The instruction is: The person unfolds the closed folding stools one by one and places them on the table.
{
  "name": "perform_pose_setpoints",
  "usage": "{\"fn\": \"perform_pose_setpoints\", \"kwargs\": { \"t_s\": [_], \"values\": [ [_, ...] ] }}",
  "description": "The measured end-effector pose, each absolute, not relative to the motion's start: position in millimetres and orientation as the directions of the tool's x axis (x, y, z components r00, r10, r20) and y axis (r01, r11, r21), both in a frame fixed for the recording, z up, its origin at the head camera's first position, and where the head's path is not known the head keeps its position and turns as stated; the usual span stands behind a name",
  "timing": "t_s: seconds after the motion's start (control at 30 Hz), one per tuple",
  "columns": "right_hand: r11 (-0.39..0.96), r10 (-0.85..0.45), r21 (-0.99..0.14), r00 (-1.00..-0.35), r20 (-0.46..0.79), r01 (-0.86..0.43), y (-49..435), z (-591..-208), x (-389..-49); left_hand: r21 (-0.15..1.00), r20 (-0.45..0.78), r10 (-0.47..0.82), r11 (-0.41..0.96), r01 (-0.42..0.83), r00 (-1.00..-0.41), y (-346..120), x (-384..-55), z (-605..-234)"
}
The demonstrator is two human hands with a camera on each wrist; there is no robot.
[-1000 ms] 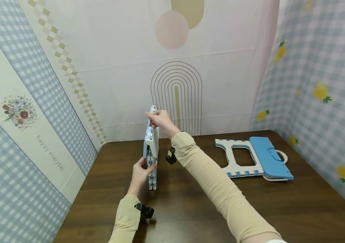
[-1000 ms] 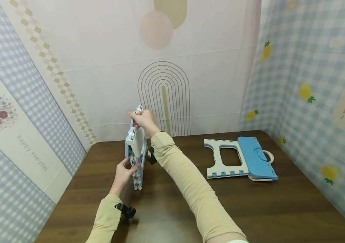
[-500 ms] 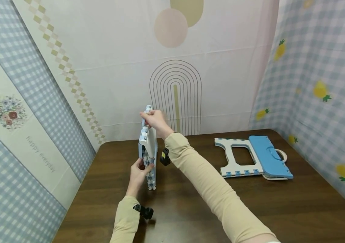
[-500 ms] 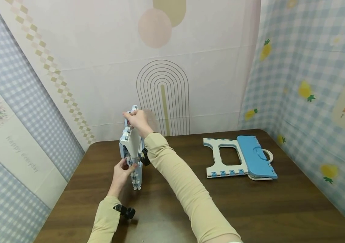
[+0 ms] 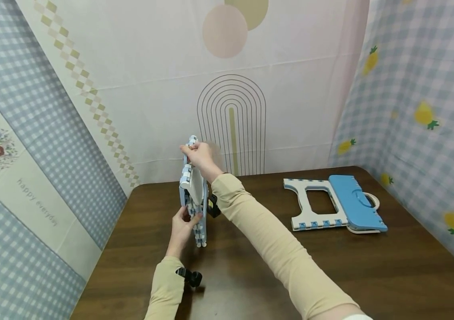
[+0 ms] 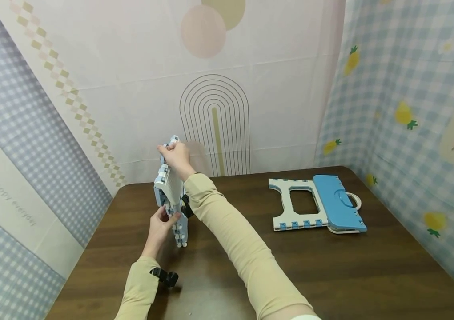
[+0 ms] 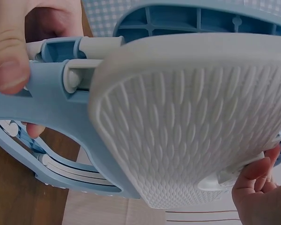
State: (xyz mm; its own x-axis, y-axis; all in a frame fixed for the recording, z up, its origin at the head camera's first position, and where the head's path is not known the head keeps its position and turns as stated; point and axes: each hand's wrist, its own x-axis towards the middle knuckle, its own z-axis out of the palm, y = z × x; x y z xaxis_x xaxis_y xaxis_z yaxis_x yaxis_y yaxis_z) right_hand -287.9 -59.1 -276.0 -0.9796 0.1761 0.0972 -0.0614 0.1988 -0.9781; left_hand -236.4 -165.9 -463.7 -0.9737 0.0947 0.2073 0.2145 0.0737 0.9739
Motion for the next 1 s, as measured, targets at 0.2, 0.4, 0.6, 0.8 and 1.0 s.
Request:
{"fn": "perform_pose_setpoints", "kwargs": {
  "t_s": [0.2, 0.4, 0.6, 0.8, 1.0],
  "values": [
    [0.116, 0.099, -0.992, -0.993, 0.063, -0.052, -54.3, -276.8, -288.2, 0.967, 0.227, 0.108, 0.091, 0.237, -0.968, -165.2, -229.9, -456.5],
    [0.122, 0.137, -0.990, -0.987, 0.082, -0.065, -43.1, -284.9, -283.6, 0.963, 0.229, 0.122, 0.117, 0.243, -0.966, -159.8, -231.7, -460.1],
    [-0.176, 0.070, -0.982, -0.996, 0.059, -0.071, -20.4, -311.4, -294.6, 0.958, 0.239, 0.122, 0.136, 0.254, -0.963, -160.4, -236.0, -462.5],
    [-0.190, -0.060, -0.982, -0.998, 0.029, -0.017, 9.4, -389.0, -278.9, 0.962, 0.234, 0.130, 0.113, 0.249, -0.963, -164.6, -235.1, -460.8],
    [-0.064, -0.269, -0.997, -0.962, 0.057, -0.041, 11.9, -440.5, -246.1, 0.955, 0.257, 0.110, 0.121, 0.270, -0.960, -167.0, -233.5, -461.3]
  ]
}}
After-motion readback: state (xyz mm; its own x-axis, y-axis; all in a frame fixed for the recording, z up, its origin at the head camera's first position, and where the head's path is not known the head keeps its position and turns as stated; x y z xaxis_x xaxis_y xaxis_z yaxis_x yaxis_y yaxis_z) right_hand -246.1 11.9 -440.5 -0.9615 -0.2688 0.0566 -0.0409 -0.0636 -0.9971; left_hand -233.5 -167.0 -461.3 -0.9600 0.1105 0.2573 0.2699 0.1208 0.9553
